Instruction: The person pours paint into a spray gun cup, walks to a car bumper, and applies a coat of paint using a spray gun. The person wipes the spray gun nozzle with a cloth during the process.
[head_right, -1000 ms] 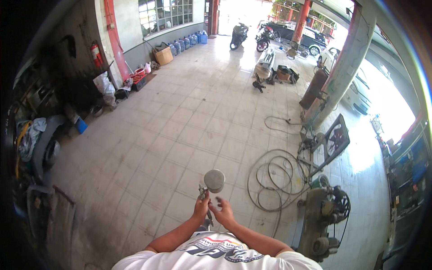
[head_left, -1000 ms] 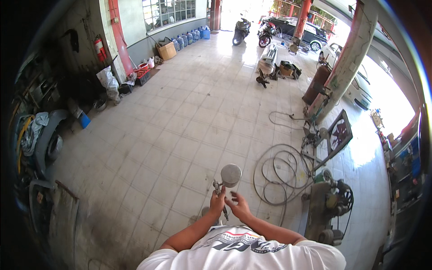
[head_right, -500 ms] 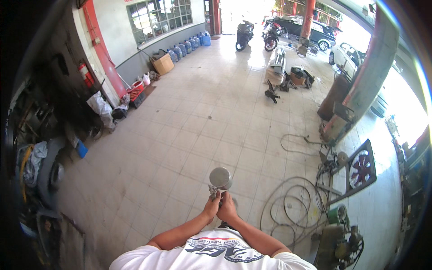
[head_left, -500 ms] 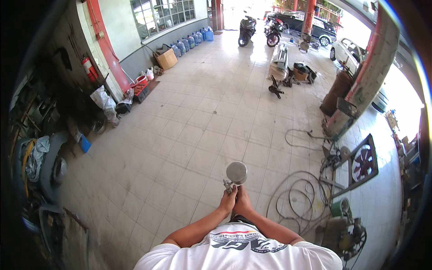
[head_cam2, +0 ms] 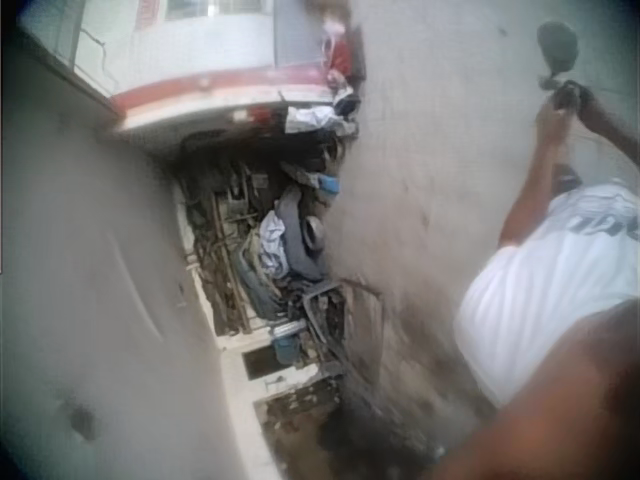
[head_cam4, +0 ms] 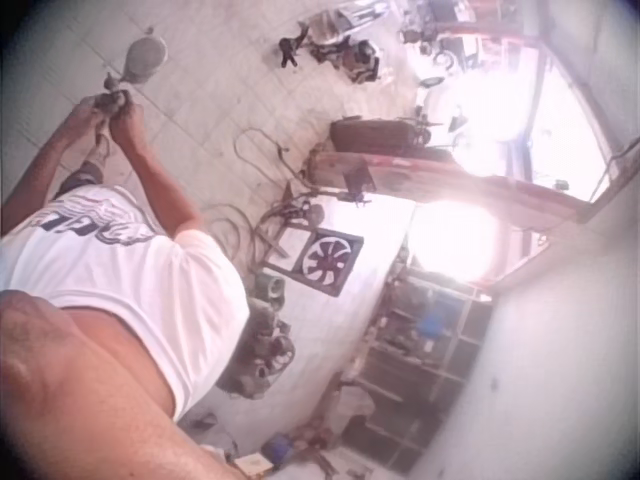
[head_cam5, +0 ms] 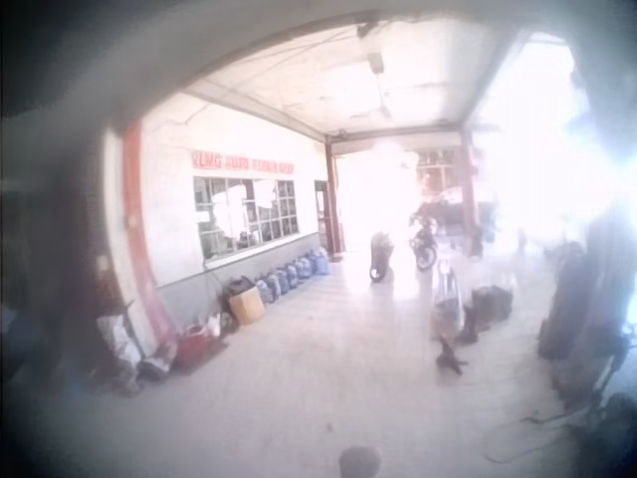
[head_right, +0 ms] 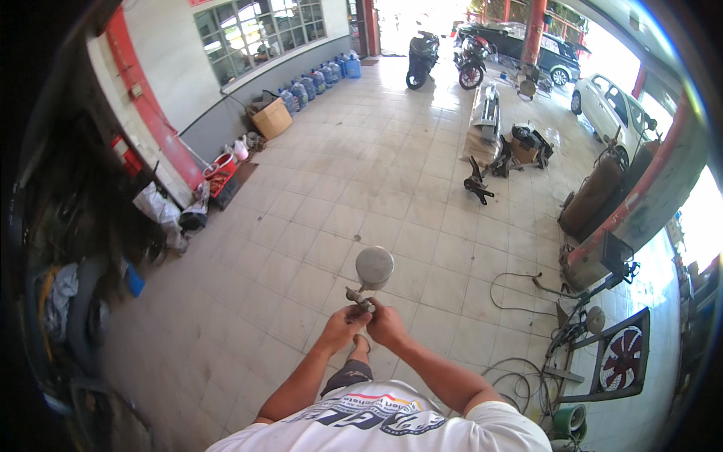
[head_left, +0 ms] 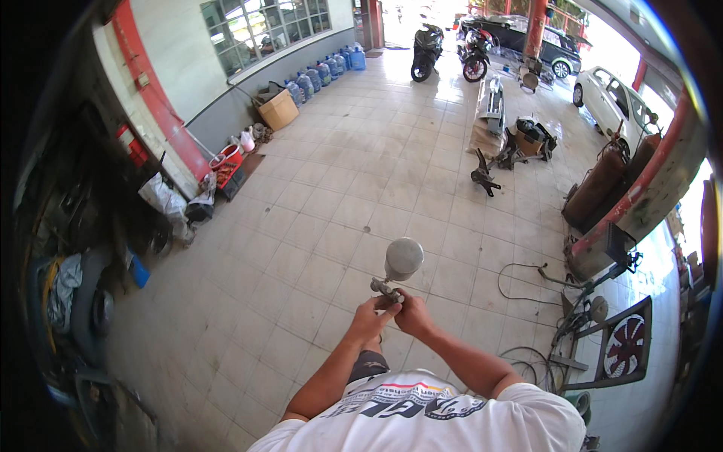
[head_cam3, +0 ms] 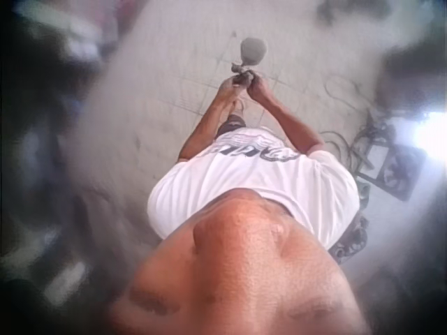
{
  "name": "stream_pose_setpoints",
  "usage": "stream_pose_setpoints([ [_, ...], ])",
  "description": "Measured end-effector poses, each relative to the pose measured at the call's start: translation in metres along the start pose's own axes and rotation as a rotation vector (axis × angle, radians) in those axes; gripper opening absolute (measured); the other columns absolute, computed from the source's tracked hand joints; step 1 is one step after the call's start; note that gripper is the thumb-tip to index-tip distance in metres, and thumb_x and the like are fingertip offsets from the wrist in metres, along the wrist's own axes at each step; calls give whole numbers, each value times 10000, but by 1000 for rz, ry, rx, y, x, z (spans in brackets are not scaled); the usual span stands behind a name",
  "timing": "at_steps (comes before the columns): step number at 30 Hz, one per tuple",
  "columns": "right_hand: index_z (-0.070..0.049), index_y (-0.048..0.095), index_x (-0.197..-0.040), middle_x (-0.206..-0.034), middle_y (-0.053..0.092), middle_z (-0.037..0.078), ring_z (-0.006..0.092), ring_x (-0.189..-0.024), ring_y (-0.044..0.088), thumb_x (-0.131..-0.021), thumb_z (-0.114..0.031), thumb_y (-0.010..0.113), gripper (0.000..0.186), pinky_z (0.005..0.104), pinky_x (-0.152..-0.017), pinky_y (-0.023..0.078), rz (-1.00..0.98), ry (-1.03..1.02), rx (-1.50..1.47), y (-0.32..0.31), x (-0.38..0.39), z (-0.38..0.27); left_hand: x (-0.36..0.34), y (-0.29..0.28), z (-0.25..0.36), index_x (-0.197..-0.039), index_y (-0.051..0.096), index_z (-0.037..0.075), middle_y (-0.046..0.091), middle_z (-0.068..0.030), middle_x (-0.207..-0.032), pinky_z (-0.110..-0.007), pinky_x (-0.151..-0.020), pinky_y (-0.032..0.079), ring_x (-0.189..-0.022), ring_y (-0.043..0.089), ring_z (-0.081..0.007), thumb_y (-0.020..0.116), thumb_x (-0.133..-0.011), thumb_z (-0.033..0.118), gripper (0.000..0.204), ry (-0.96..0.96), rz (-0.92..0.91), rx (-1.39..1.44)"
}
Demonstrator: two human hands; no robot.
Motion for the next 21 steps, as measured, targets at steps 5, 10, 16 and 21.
stream_pose_setpoints([
  [5, -73, 664, -1145, -879, 699, 239, 454, -844, 661, -924, -283, 687, 305, 499, -705, 536, -50, -38, -58, -30, -208, 9, -170, -87, 38, -1300, 645, 36, 737, -85, -1065, -316, -862, 538, -958, 691, -161, 738, -929, 220, 425, 72, -174, -4],
  [10, -84, 674, -1084, -861, 703, 215, 448, -824, 657, -924, -341, 686, 303, 515, -709, 530, -103, -54, -38, -54, -394, 9, -372, -172, 74, -1079, 734, 4, 724, -67, -822, -276, -674, 504, -737, 625, -98, 753, -917, 210, 263, 70, -139, -56],
  [16, -117, 662, -1131, -809, 708, 178, 419, -780, 669, -952, -409, 627, 345, 528, -689, 526, -169, 24, 184, -91, -591, 52, -595, -222, 204, -1030, 728, 35, 726, -123, -999, -351, -782, 515, -910, 671, -244, 849, -792, 288, 368, 632, 380, -505],
  [21, -149, 665, -1142, -783, 703, 163, 398, -760, 675, -961, -435, 606, 344, 522, -659, 524, -222, -40, 290, -133, -770, 100, -795, -216, 234, -1070, 707, 36, 700, -133, -1161, -436, -946, 481, -1095, 638, -327, 897, -693, 335, 517, 709, 345, -811],
])
Point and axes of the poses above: each hand's wrist, its own x-axis away from the middle knuckle, its own y-axis out of the palm, z = x × y, the point moved 3 cm from there along -x, towards the middle knuckle
